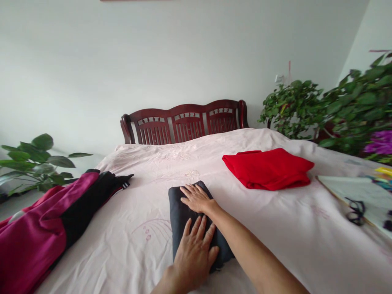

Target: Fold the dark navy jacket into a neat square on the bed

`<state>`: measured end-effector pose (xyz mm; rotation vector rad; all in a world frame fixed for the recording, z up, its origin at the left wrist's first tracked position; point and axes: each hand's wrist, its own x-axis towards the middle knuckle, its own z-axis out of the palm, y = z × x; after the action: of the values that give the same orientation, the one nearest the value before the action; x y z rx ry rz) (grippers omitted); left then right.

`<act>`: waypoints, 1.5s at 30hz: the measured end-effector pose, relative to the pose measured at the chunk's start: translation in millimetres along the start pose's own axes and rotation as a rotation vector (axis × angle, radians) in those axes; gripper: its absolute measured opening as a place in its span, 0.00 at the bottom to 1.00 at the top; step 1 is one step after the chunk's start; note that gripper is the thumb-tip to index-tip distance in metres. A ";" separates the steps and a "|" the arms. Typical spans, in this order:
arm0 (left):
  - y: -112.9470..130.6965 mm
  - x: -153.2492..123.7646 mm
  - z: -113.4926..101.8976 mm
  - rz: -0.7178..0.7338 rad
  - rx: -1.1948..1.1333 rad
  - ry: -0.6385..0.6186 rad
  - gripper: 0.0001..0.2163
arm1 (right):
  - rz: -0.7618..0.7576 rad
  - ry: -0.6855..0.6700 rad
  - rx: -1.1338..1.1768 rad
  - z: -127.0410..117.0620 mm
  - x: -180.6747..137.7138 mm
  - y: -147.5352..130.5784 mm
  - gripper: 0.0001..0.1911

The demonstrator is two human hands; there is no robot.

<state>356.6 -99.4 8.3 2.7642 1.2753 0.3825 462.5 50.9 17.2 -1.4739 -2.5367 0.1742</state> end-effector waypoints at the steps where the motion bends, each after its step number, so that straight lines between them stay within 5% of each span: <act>1: 1.3 -2.6 1.9 0.015 -0.002 -0.011 0.30 | 0.001 0.002 0.001 6.9 0.5 4.8 0.33; 7: 6.5 -15.7 16.4 0.105 0.051 0.018 0.41 | 0.139 0.003 -0.016 16.2 10.7 21.3 0.34; 14: -15.1 -30.9 21.0 0.207 0.189 0.180 0.20 | 0.350 0.039 -0.055 2.6 12.8 34.8 0.28; 20: -109.7 -63.4 -27.0 0.170 0.058 0.013 0.29 | 0.547 0.050 -0.095 -6.7 -25.5 46.8 0.26; 25: -177.2 -72.9 -60.5 -0.069 -0.092 0.101 0.28 | 0.603 0.030 -0.108 -11.9 -62.4 38.9 0.24; 28: -163.5 -62.1 -62.1 -0.179 -0.160 0.193 0.21 | 0.581 0.108 -0.165 -23.6 -64.5 25.5 0.23; 32: -111.6 -43.7 -44.0 -0.069 -0.095 0.137 0.19 | 0.314 0.272 -0.199 -31.5 -40.4 2.9 0.27; 36: -81.2 -37.8 -21.7 -0.029 0.027 0.091 0.22 | 0.081 0.210 -0.148 -8.9 -12.0 -4.5 0.29; 41: -78.4 -43.3 -6.4 0.001 0.089 0.071 0.25 | 0.105 0.168 -0.100 25.1 5.2 9.7 0.31; 45: -74.0 -50.6 4.6 -0.002 0.109 0.092 0.30 | 0.149 0.170 -0.084 27.8 11.8 15.0 0.32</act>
<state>271.6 -89.2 -18.5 2.8657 1.3582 0.4589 463.0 68.5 -11.5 -1.6352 -2.3280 -0.0349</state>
